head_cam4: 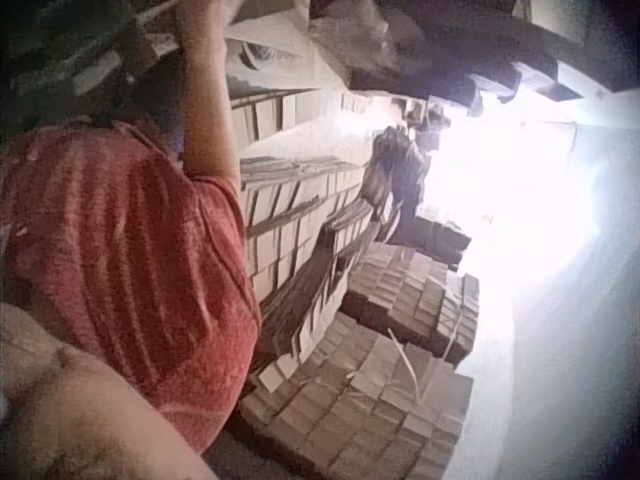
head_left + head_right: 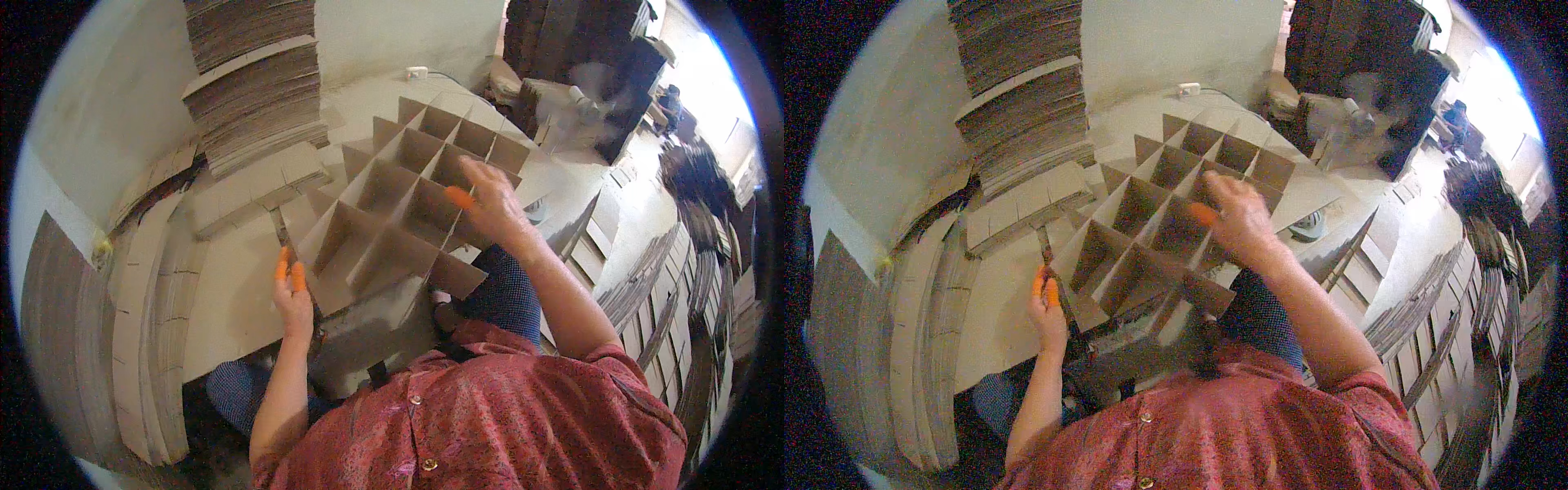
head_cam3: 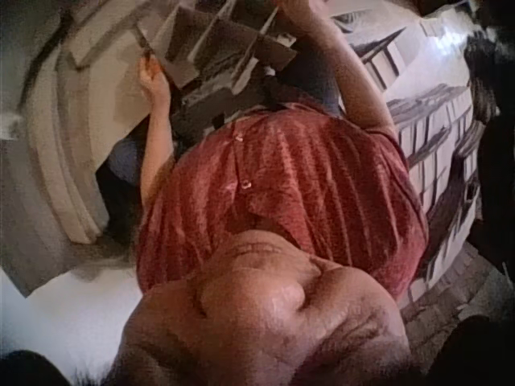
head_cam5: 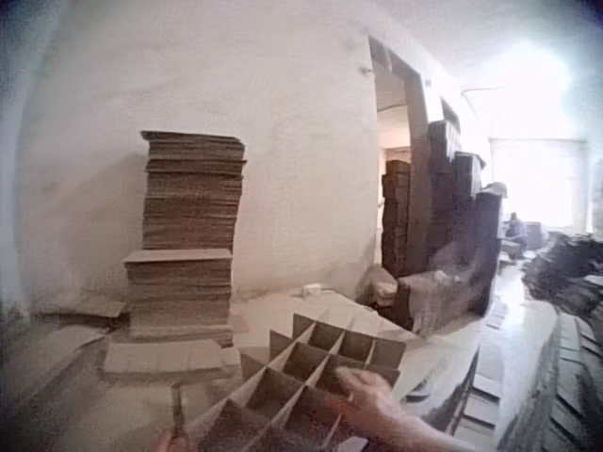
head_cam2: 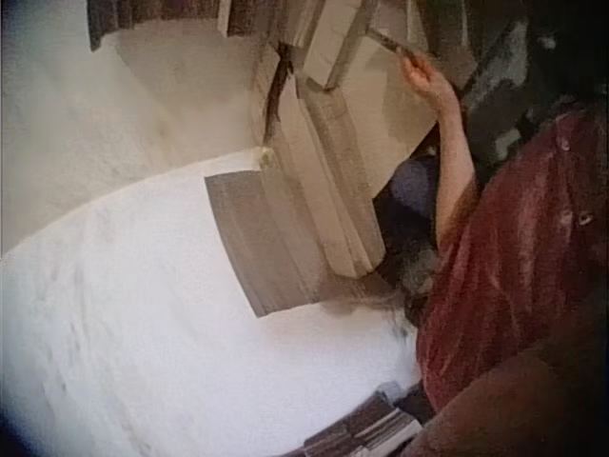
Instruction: The person sits on the floor and repeatedly folds flat cardboard sheets along pre-scored lines to form multi-compartment dividers. The person picks up each sheet, folds the internal partitions, and places the finished divider onto a growing stack to the right.
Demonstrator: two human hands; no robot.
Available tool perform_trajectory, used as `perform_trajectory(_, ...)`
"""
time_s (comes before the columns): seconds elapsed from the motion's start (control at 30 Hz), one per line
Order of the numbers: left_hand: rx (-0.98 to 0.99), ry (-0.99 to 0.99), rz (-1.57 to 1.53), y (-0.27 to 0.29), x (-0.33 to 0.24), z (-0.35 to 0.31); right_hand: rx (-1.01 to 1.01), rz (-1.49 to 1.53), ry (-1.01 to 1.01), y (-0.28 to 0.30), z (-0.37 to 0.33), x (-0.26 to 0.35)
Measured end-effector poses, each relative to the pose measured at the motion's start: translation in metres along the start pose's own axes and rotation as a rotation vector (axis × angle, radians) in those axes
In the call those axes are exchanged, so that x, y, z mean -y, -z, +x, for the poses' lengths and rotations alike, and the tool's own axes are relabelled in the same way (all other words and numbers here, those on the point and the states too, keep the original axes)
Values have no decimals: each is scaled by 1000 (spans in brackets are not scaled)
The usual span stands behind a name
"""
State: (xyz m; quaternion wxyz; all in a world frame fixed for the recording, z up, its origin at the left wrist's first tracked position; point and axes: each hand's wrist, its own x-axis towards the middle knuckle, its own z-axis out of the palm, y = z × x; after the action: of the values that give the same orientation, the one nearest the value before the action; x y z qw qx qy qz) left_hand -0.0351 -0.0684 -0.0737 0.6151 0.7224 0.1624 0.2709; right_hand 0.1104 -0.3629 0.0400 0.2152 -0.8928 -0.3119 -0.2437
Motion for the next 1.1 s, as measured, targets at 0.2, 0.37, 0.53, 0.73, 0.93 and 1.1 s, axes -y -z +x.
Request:
perform_trajectory(0.2, -21, -302, 73, -34, -9, -37, 345, 216, -490, -12, -30, -25)
perform_trajectory(0.37, 701, -167, -275, -79, -13, -99, 401, 452, -343, -41, -47, 37)
perform_trajectory(0.53, 953, -211, -235, -82, -5, -107, 200, 875, -577, -54, -84, 15)
perform_trajectory(0.73, 776, -89, -89, -63, 32, -102, -337, 740, -406, 35, -98, 9)
perform_trajectory(0.93, 677, -126, 79, -53, 85, -99, -655, 195, -562, 146, -102, -20)
perform_trajectory(1.1, 758, -261, 237, -57, 79, -102, -335, -595, -854, 129, -140, -121)
